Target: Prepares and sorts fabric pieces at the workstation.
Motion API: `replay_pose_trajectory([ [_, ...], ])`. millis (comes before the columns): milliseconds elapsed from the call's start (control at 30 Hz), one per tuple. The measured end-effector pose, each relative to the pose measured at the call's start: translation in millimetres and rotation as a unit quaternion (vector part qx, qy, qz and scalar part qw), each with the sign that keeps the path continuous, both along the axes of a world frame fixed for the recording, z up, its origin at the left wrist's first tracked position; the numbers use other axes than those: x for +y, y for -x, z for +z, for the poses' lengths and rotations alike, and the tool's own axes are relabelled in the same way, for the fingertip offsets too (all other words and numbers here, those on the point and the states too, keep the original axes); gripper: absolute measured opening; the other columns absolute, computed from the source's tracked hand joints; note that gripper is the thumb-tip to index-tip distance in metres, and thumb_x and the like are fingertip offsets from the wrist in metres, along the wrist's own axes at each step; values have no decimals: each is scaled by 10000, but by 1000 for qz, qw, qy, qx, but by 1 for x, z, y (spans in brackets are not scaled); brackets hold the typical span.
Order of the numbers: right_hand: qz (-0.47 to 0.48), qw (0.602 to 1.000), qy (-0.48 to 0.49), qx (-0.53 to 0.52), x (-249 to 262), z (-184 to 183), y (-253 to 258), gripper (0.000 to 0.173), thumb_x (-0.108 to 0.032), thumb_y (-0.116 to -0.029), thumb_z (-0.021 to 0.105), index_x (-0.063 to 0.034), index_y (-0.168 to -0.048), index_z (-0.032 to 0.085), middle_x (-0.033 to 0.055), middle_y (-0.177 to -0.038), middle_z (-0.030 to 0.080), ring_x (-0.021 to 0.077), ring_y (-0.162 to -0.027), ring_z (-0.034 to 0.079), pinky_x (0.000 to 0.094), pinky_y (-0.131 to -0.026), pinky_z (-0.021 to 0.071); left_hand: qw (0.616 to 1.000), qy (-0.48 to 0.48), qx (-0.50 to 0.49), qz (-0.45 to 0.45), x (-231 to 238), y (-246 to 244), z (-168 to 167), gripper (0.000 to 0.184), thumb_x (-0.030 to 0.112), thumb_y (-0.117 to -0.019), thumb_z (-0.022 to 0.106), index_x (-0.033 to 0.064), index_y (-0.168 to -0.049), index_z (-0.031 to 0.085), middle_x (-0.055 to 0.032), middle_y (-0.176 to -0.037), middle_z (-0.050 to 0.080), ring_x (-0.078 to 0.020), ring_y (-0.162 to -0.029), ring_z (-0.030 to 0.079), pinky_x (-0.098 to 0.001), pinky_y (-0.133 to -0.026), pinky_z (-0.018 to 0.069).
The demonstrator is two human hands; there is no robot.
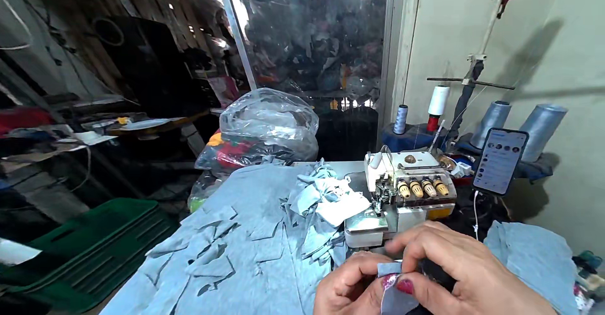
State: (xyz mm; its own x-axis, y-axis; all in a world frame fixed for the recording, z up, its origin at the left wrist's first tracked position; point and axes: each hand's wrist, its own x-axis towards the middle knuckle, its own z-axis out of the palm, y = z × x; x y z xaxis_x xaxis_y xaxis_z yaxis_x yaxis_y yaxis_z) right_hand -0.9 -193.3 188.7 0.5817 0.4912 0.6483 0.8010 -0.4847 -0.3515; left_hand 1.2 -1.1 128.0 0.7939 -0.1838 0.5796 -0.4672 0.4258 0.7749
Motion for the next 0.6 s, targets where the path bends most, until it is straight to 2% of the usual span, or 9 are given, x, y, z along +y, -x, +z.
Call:
replay_pose_trajectory([
  [100,-14,999,-25,15,0,-1,2,148,-251,-1018,597,-104,-1011,622,11,-901,685,50,-873,633,193,-797,492,1000,-3,-6,-17,4,-3,-4,161,175,-992,649,175,-1084,780,85,-1083,725,-6,-1024,652,-202,-894,554],
  [167,-12,999,-38,22,1,-2,2,118,-214,-1013,599,-99,-1033,614,9,-900,680,32,-866,632,169,-805,498,999,14,9,-49,7,0,-7,218,221,-1017,608,177,-1157,770,73,-1131,718,-21,-1056,645,-222,-925,542],
  [233,7,998,-51,26,3,-2,0,92,-171,-1010,581,-90,-1033,617,17,-913,677,16,-885,631,139,-807,501,994,33,27,-103,6,2,-14,321,261,-1009,604,176,-1306,692,63,-1244,696,-41,-1118,642,-259,-973,532],
  [267,17,998,-59,23,3,-3,-3,85,-142,-1006,567,-83,-1018,627,25,-910,671,14,-881,628,128,-799,501,992,31,45,-115,3,5,-19,358,244,-986,632,186,-1339,652,80,-1256,694,-39,-1129,645,-270,-984,532],
  [333,20,996,-83,10,4,-6,-13,117,-104,-1009,548,-77,-995,661,29,-895,664,13,-855,624,123,-771,506,988,13,101,-112,-4,10,-30,363,84,-939,664,121,-1293,596,85,-1164,720,-44,-1071,674,-291,-956,556],
  [400,-20,993,-120,0,-1,-17,-27,170,-91,-998,547,-109,-982,716,-9,-902,680,-8,-854,634,126,-761,529,977,13,191,-90,-8,6,-39,331,-46,-932,597,40,-1251,576,53,-1030,743,-63,-950,706,-302,-881,585],
  [500,-148,974,-165,45,-14,-56,-57,253,-63,-949,550,-146,-962,788,-44,-900,677,1,-863,636,167,-767,548,963,16,267,-17,-2,-25,-48,339,-37,-967,516,-12,-1303,552,3,-888,702,-106,-791,694,-326,-766,604],
  [567,-210,950,-184,142,-14,-91,-76,272,-38,-962,533,-98,-1016,792,43,-954,704,112,-914,656,291,-817,554,964,-39,260,46,6,-57,-53,331,-7,-983,510,-26,-1311,551,-3,-834,661,-104,-720,664,-308,-691,596],
  [600,-229,934,-195,193,-11,-106,-84,275,-36,-981,520,-78,-1052,782,83,-1009,709,149,-937,667,322,-823,561,961,-79,254,78,10,-75,-57,314,12,-987,516,-25,-1295,566,-8,-815,652,-100,-694,646,-287,-647,575],
])
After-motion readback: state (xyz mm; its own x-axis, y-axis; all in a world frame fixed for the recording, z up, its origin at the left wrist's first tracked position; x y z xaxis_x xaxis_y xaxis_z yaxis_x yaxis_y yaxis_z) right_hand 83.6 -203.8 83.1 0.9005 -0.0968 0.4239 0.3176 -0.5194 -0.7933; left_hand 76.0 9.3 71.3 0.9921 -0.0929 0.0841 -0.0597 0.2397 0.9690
